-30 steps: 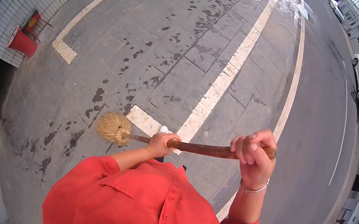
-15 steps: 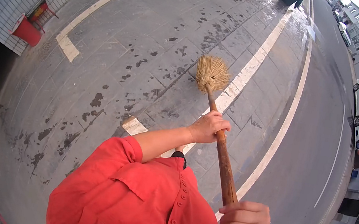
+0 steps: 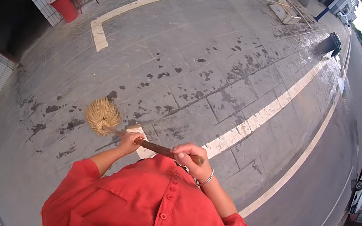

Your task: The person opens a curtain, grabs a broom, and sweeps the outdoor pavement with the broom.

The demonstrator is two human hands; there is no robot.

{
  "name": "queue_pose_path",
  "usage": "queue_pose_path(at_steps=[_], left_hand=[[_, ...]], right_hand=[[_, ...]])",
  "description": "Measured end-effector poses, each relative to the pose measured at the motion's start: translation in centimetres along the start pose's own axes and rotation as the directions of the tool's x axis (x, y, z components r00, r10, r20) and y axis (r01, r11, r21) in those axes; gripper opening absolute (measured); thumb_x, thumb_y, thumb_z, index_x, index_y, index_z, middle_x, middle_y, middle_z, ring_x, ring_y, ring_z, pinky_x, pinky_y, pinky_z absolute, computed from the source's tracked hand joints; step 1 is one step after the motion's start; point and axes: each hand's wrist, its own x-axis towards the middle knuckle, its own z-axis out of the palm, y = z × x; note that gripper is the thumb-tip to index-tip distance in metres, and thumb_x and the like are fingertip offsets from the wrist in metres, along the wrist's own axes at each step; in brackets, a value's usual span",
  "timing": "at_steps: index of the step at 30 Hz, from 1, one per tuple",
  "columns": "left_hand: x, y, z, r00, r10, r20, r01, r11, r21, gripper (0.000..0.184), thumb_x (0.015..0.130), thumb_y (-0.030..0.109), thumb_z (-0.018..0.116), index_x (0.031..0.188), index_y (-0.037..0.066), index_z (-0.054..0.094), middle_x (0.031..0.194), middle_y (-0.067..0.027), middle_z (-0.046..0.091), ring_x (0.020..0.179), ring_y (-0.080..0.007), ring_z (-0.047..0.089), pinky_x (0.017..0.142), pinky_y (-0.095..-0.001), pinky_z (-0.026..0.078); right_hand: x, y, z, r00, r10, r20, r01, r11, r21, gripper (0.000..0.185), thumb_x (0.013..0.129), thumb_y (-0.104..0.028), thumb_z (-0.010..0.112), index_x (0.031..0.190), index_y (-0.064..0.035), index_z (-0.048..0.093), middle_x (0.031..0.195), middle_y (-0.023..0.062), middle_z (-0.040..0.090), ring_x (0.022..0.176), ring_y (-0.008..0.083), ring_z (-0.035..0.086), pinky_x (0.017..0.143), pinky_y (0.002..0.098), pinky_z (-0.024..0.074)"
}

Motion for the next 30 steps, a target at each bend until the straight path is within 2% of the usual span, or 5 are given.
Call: queue_pose_path(at_steps=[10, 14, 19, 26, 30], left_hand=[[11.2, 19.8, 7.5, 0.973, 0.225, -0.040, -0.227, 0.932, -0.282, 0.031, 0.068, 0.008, 0.070, 0.098, 0.013, 0.064, 0.083, -0.0089, 0.066, 0.084, -0.0293, 0.064, 0.073, -0.0411, 0.048], [16.5, 26.9, 12.4, 0.849, 0.521, -0.086, -0.509, 0.764, -0.397, 0.030, 0.069, 0.004, 0.070, 0.097, 0.011, 0.064, 0.081, -0.0073, 0.066, 0.082, -0.0277, 0.064, 0.073, -0.0400, 0.049], [22.6, 26.8, 14.5, 0.729, 0.684, 0.040, -0.640, 0.701, -0.314, 0.018, 0.072, 0.013, 0.070, 0.088, 0.014, 0.063, 0.080, -0.0035, 0.065, 0.080, -0.0256, 0.064, 0.075, -0.0395, 0.048], [19.0, 32.2, 5.0, 0.592, 0.796, -0.129, -0.792, 0.544, -0.276, 0.020, 0.072, 0.015, 0.072, 0.079, 0.014, 0.054, 0.066, -0.0002, 0.057, 0.068, -0.0223, 0.059, 0.073, -0.0353, 0.043], [17.0, 28.6, 0.1, 0.661, 0.714, -0.231, -0.750, 0.635, -0.184, 0.021, 0.070, 0.015, 0.073, 0.079, 0.014, 0.054, 0.066, 0.0002, 0.058, 0.066, -0.0223, 0.059, 0.072, -0.0353, 0.043]], right_hand=[[-2.4, -17.6, -7.8, 0.926, -0.348, -0.147, 0.304, 0.918, -0.253, 0.004, 0.091, -0.007, 0.053, 0.092, -0.0061, 0.057, 0.049, -0.0038, 0.043, 0.040, 0.0113, 0.041, 0.066, 0.0372, 0.0439], [-5.4, -22.8, -5.3, 0.863, -0.505, 0.020, 0.437, 0.725, -0.533, 0.008, 0.081, 0.001, 0.056, 0.086, -0.0065, 0.056, 0.052, 0.0004, 0.054, 0.042, 0.0126, 0.051, 0.058, 0.0314, 0.0466], [-2.1, -20.9, -2.1, 0.884, -0.187, 0.428, 0.467, 0.322, -0.824, 0.031, 0.059, 0.004, 0.068, 0.088, -0.0078, 0.068, 0.056, -0.0033, 0.054, 0.052, 0.0146, 0.057, 0.061, 0.0332, 0.0513], [-2.7, -30.1, -0.7, 0.646, -0.285, 0.708, 0.679, 0.639, -0.362, 0.010, 0.080, -0.006, 0.066, 0.089, -0.0078, 0.064, 0.055, 0.0010, 0.054, 0.048, 0.0151, 0.054, 0.054, 0.0299, 0.0495], [-0.4, -28.2, -4.5, 0.638, -0.484, 0.600, 0.590, 0.807, 0.023, 0.011, 0.079, -0.004, 0.066, 0.090, -0.0050, 0.062, 0.055, 0.0014, 0.055, 0.049, 0.0169, 0.056, 0.055, 0.0307, 0.0491]])
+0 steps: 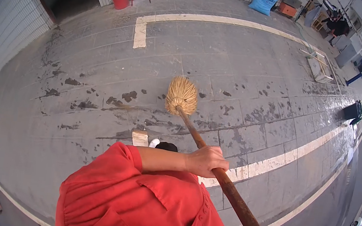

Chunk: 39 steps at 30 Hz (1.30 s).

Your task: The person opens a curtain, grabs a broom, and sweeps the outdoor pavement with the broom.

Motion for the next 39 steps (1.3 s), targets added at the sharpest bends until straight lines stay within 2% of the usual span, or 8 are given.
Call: queue_pose_path(at_steps=[4, 10, 15, 18, 24, 33, 36, 39], left_hand=[[-6.4, -3.1, -8.7, 0.960, -0.243, -0.138, 0.273, 0.924, 0.269, 0.022, 0.067, 0.012, 0.072, 0.083, 0.015, 0.057, 0.068, 0.0010, 0.060, 0.066, -0.0232, 0.059, 0.073, -0.0352, 0.044], [-21.2, -7.9, -24.6, 0.686, -0.537, -0.491, 0.727, 0.492, 0.478, 0.026, 0.069, 0.013, 0.070, 0.091, 0.015, 0.057, 0.085, -0.0017, 0.063, 0.081, -0.0266, 0.061, 0.077, -0.0380, 0.044], [-32.8, -11.9, -31.3, 0.148, -0.523, -0.839, 0.981, -0.028, 0.191, 0.029, 0.074, 0.017, 0.069, 0.099, 0.015, 0.056, 0.109, -0.0048, 0.059, 0.108, -0.0272, 0.055, 0.084, -0.0419, 0.046], [-36.8, -13.5, -32.5, -0.067, -0.561, -0.825, 0.998, -0.041, -0.054, 0.031, 0.075, 0.023, 0.070, 0.102, 0.015, 0.057, 0.113, -0.0058, 0.060, 0.112, -0.0286, 0.053, 0.092, -0.0438, 0.045], [-35.8, -15.2, -35.1, 0.253, -0.635, -0.730, 0.957, 0.055, 0.284, 0.028, 0.072, 0.020, 0.069, 0.099, 0.017, 0.061, 0.105, -0.0052, 0.063, 0.108, -0.0279, 0.057, 0.088, -0.0476, 0.044], [-12.7, -18.0, -27.1, 0.647, -0.711, -0.275, 0.722, 0.687, -0.080, 0.013, 0.070, 0.014, 0.066, 0.083, 0.011, 0.064, 0.078, -0.0078, 0.064, 0.084, -0.0304, 0.061, 0.076, -0.0433, 0.046], [-5.2, -20.2, -22.1, 0.802, -0.572, -0.171, 0.538, 0.817, -0.207, 0.012, 0.069, 0.011, 0.067, 0.081, 0.011, 0.063, 0.076, -0.0080, 0.064, 0.081, -0.0299, 0.063, 0.071, -0.0416, 0.047], [-0.5, -25.8, -17.9, 0.888, -0.453, -0.076, 0.423, 0.871, -0.249, 0.012, 0.068, 0.011, 0.067, 0.079, 0.010, 0.063, 0.072, -0.0076, 0.064, 0.073, -0.0299, 0.063, 0.065, -0.0410, 0.048]], right_hand=[[0.7, 7.7, -2.9, 0.945, 0.224, -0.240, -0.206, 0.974, 0.096, 0.010, 0.076, -0.002, 0.071, 0.081, -0.0094, 0.066, 0.052, 0.0010, 0.058, 0.049, 0.0149, 0.058, 0.069, 0.0335, 0.0519], [11.4, 28.3, 2.9, 0.933, 0.352, 0.077, -0.354, 0.935, 0.023, 0.007, 0.081, -0.007, 0.071, 0.080, -0.0069, 0.064, 0.062, 0.0056, 0.065, 0.064, 0.0215, 0.066, 0.087, 0.0453, 0.0487], [16.2, 44.9, 12.4, 0.838, 0.378, 0.393, -0.380, 0.922, -0.076, 0.007, 0.081, -0.002, 0.066, 0.087, -0.0051, 0.067, 0.073, 0.0043, 0.068, 0.076, 0.0198, 0.067, 0.093, 0.0447, 0.0459], [18.2, 48.6, 15.5, 0.805, 0.333, 0.491, -0.338, 0.938, -0.081, 0.010, 0.081, -0.001, 0.064, 0.089, -0.0047, 0.068, 0.074, 0.0032, 0.068, 0.077, 0.0187, 0.067, 0.093, 0.0435, 0.0459], [21.8, 48.3, 11.8, 0.796, 0.364, 0.483, -0.366, 0.926, -0.094, 0.006, 0.082, -0.002, 0.064, 0.086, -0.0045, 0.067, 0.070, 0.0042, 0.068, 0.070, 0.0199, 0.067, 0.091, 0.0428, 0.0469], [26.5, 33.3, -4.4, 0.842, 0.494, 0.218, -0.455, 0.866, -0.207, 0.012, 0.084, -0.014, 0.071, 0.078, -0.0073, 0.063, 0.052, 0.0044, 0.061, 0.052, 0.0169, 0.064, 0.071, 0.0371, 0.0509], [30.8, 29.2, -5.1, 0.799, 0.458, 0.391, -0.397, 0.889, -0.230, 0.013, 0.081, -0.003, 0.063, 0.094, -0.0026, 0.061, 0.057, 0.0023, 0.055, 0.049, 0.0216, 0.056, 0.059, 0.0341, 0.0491], [30.8, 30.2, -3.2, 0.817, 0.533, 0.220, -0.378, 0.784, -0.492, 0.013, 0.077, -0.003, 0.066, 0.090, -0.0003, 0.063, 0.059, 0.0048, 0.058, 0.052, 0.0250, 0.058, 0.062, 0.0389, 0.0498]])
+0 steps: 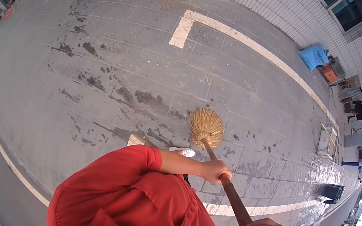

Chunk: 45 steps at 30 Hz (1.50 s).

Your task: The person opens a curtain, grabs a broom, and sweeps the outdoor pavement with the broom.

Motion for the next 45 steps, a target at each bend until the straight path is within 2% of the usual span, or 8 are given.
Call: queue_pose_path(at_steps=[5, 11, 14, 17, 19, 26, 36, 45], left_hand=[[8.2, 2.5, -1.6, 0.981, 0.172, 0.089, -0.177, 0.983, 0.042, 0.015, 0.069, 0.017, 0.070, 0.078, 0.013, 0.059, 0.066, -0.0060, 0.062, 0.067, -0.0302, 0.063, 0.065, -0.0412, 0.047], [13.8, 8.0, -7.0, 0.955, 0.295, 0.027, -0.294, 0.929, 0.224, 0.017, 0.070, 0.016, 0.069, 0.079, 0.014, 0.055, 0.063, -0.0021, 0.058, 0.063, -0.0263, 0.060, 0.068, -0.0392, 0.046], [12.9, 4.3, -11.5, 0.972, 0.172, -0.159, -0.107, 0.930, 0.352, 0.020, 0.068, 0.014, 0.073, 0.080, 0.014, 0.056, 0.069, -0.0023, 0.061, 0.068, -0.0257, 0.061, 0.067, -0.0389, 0.046], [10.0, -3.1, -15.8, 0.881, -0.241, -0.407, 0.382, 0.870, 0.311, 0.017, 0.070, 0.012, 0.070, 0.082, 0.010, 0.058, 0.072, -0.0066, 0.063, 0.074, -0.0295, 0.063, 0.068, -0.0406, 0.047], [5.8, -10.0, -18.3, 0.900, -0.238, -0.366, 0.399, 0.787, 0.470, 0.016, 0.070, 0.012, 0.070, 0.083, 0.011, 0.060, 0.077, -0.0069, 0.065, 0.079, -0.0306, 0.064, 0.069, -0.0426, 0.047], [12.3, -9.8, -12.4, 0.960, -0.267, -0.079, 0.277, 0.881, 0.384, 0.015, 0.071, 0.013, 0.070, 0.085, 0.014, 0.064, 0.078, -0.0066, 0.067, 0.081, -0.0298, 0.064, 0.073, -0.0425, 0.048], [26.6, -8.0, 2.6, 0.925, 0.135, 0.354, -0.161, 0.986, 0.044, 0.012, 0.070, 0.014, 0.067, 0.082, 0.015, 0.065, 0.076, -0.0062, 0.067, 0.077, -0.0290, 0.065, 0.070, -0.0417, 0.050], [29.6, 1.9, -6.4, 0.891, 0.353, 0.286, -0.412, 0.893, 0.183, 0.018, 0.069, 0.015, 0.071, 0.078, 0.015, 0.057, 0.065, -0.0009, 0.060, 0.068, -0.0245, 0.061, 0.077, -0.0364, 0.045]], right_hand=[[2.7, 1.6, -6.5, 0.957, -0.194, 0.217, 0.195, 0.981, 0.019, 0.010, 0.075, -0.006, 0.068, 0.079, -0.0002, 0.062, 0.061, 0.0088, 0.061, 0.053, 0.0244, 0.060, 0.053, 0.0366, 0.0499], [3.3, 4.8, -15.0, 0.633, -0.697, -0.338, 0.771, 0.523, 0.364, 0.010, 0.068, -0.002, 0.060, 0.067, -0.0114, 0.060, 0.050, -0.0027, 0.050, 0.042, 0.0081, 0.051, 0.046, 0.0228, 0.0476], [0.4, 12.4, -21.2, 0.806, -0.591, 0.009, 0.449, 0.622, 0.641, 0.011, 0.081, -0.006, 0.070, 0.077, -0.0089, 0.060, 0.050, 0.0021, 0.059, 0.051, 0.0138, 0.063, 0.058, 0.0308, 0.0506], [1.5, 21.3, -14.3, 0.929, -0.054, -0.365, 0.252, 0.814, 0.522, 0.012, 0.080, 0.003, 0.064, 0.077, -0.0070, 0.058, 0.059, 0.0040, 0.058, 0.047, 0.0169, 0.054, 0.065, 0.0400, 0.0506], [1.7, 27.9, -9.8, 0.981, 0.076, -0.179, 0.027, 0.858, 0.514, 0.004, 0.080, 0.003, 0.065, 0.083, 0.0008, 0.063, 0.072, 0.0094, 0.062, 0.069, 0.0223, 0.058, 0.088, 0.0472, 0.0457], [-5.4, 25.5, -14.0, 0.870, 0.218, -0.442, 0.076, 0.826, 0.558, 0.005, 0.082, -0.004, 0.064, 0.079, -0.0026, 0.061, 0.063, 0.0068, 0.057, 0.059, 0.0190, 0.054, 0.080, 0.0446, 0.0459], [-3.7, 14.9, -16.0, 0.958, 0.105, -0.266, -0.145, 0.980, -0.139, 0.009, 0.076, -0.005, 0.067, 0.071, -0.0094, 0.061, 0.056, 0.0025, 0.059, 0.048, 0.0152, 0.058, 0.063, 0.0336, 0.0508], [-0.2, 10.2, -24.1, 0.940, -0.339, -0.049, 0.338, 0.893, 0.296, 0.008, 0.072, -0.010, 0.066, 0.072, -0.0034, 0.062, 0.057, 0.0071, 0.055, 0.049, 0.0204, 0.054, 0.053, 0.0346, 0.0497]])
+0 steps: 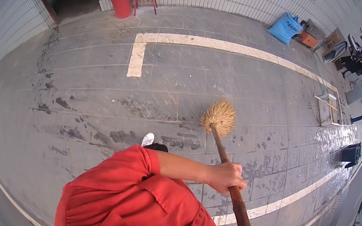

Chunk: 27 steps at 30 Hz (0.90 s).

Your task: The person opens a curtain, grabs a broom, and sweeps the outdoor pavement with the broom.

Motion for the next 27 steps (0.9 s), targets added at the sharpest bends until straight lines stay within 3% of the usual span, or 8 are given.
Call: queue_pose_path(at_steps=[4, 8, 9, 14, 16, 22, 25, 27], left_hand=[[-4.5, -3.4, -8.4, 0.965, -0.067, -0.254, 0.094, 0.991, 0.095, 0.017, 0.067, 0.015, 0.069, 0.077, 0.014, 0.056, 0.058, -0.0036, 0.058, 0.060, -0.0275, 0.058, 0.071, -0.0390, 0.044], [-13.0, -10.2, -19.2, 0.834, -0.411, -0.369, 0.505, 0.838, 0.207, 0.023, 0.068, 0.010, 0.070, 0.086, 0.011, 0.056, 0.071, -0.0050, 0.061, 0.073, -0.0290, 0.061, 0.073, -0.0408, 0.045], [-16.0, -13.3, -21.4, 0.781, -0.454, -0.428, 0.572, 0.795, 0.203, 0.023, 0.069, 0.009, 0.070, 0.087, 0.010, 0.056, 0.075, -0.0058, 0.062, 0.076, -0.0302, 0.061, 0.073, -0.0417, 0.045], [-31.3, -22.9, -31.1, 0.532, -0.733, -0.424, 0.847, 0.474, 0.243, 0.027, 0.069, 0.011, 0.071, 0.093, 0.013, 0.062, 0.089, -0.0054, 0.065, 0.088, -0.0310, 0.062, 0.078, -0.0448, 0.045], [-31.1, -23.7, -34.7, 0.535, -0.762, -0.365, 0.844, 0.507, 0.176, 0.027, 0.069, 0.011, 0.070, 0.095, 0.015, 0.063, 0.090, -0.0050, 0.067, 0.088, -0.0305, 0.063, 0.080, -0.0454, 0.045], [-18.8, -25.2, -34.3, 0.685, -0.728, -0.022, 0.729, 0.684, 0.023, 0.014, 0.073, 0.014, 0.068, 0.087, 0.017, 0.068, 0.078, -0.0051, 0.068, 0.085, -0.0282, 0.064, 0.073, -0.0450, 0.049], [-12.3, -25.8, -30.5, 0.879, -0.477, -0.007, 0.472, 0.873, -0.123, 0.012, 0.073, 0.015, 0.063, 0.083, 0.018, 0.069, 0.077, -0.0075, 0.069, 0.078, -0.0309, 0.066, 0.068, -0.0457, 0.050], [-8.4, -26.8, -29.0, 0.884, -0.435, 0.172, 0.460, 0.875, -0.151, 0.017, 0.074, 0.014, 0.068, 0.090, 0.017, 0.068, 0.083, -0.0036, 0.069, 0.087, -0.0254, 0.065, 0.081, -0.0422, 0.047]], right_hand=[[1.3, 5.7, -3.7, 0.982, -0.148, -0.114, 0.164, 0.976, 0.142, 0.010, 0.068, -0.009, 0.068, 0.073, -0.0019, 0.062, 0.061, 0.0085, 0.057, 0.052, 0.0215, 0.055, 0.058, 0.0374, 0.0501], [5.1, 19.3, -3.9, 0.892, 0.036, -0.451, -0.007, 0.998, 0.065, 0.022, 0.082, -0.008, 0.068, 0.068, -0.0127, 0.052, 0.055, -0.0023, 0.048, 0.046, 0.0148, 0.049, 0.061, 0.0358, 0.0457], [6.6, 23.9, -3.5, 0.859, 0.087, -0.504, -0.028, 0.992, 0.124, 0.012, 0.078, -0.006, 0.070, 0.073, -0.0088, 0.059, 0.056, 0.0026, 0.058, 0.049, 0.0161, 0.053, 0.070, 0.0398, 0.0485], [17.6, 40.3, 0.5, 0.899, 0.350, -0.264, -0.319, 0.935, 0.154, 0.006, 0.079, 0.001, 0.067, 0.081, -0.0040, 0.065, 0.070, 0.0037, 0.062, 0.071, 0.0217, 0.060, 0.091, 0.0489, 0.0451], [21.1, 41.6, -0.5, 0.923, 0.343, -0.176, -0.324, 0.937, 0.126, 0.008, 0.079, 0.004, 0.066, 0.082, -0.0034, 0.065, 0.071, 0.0037, 0.063, 0.072, 0.0223, 0.060, 0.092, 0.0495, 0.0445], [23.2, 34.4, -8.2, 0.780, 0.320, -0.538, -0.311, 0.944, 0.111, 0.012, 0.081, -0.009, 0.069, 0.074, -0.0047, 0.060, 0.054, 0.0038, 0.055, 0.049, 0.0184, 0.055, 0.076, 0.0440, 0.0472], [25.4, 29.3, -9.4, 0.790, 0.292, -0.538, -0.369, 0.929, -0.037, 0.016, 0.076, -0.009, 0.073, 0.068, -0.0053, 0.061, 0.051, 0.0046, 0.056, 0.044, 0.0162, 0.054, 0.065, 0.0379, 0.0484], [30.1, 28.5, -8.8, 0.831, 0.322, -0.454, -0.445, 0.874, -0.194, 0.008, 0.070, -0.006, 0.069, 0.074, -0.0025, 0.063, 0.058, 0.0064, 0.057, 0.050, 0.0205, 0.055, 0.061, 0.0390, 0.0491]])
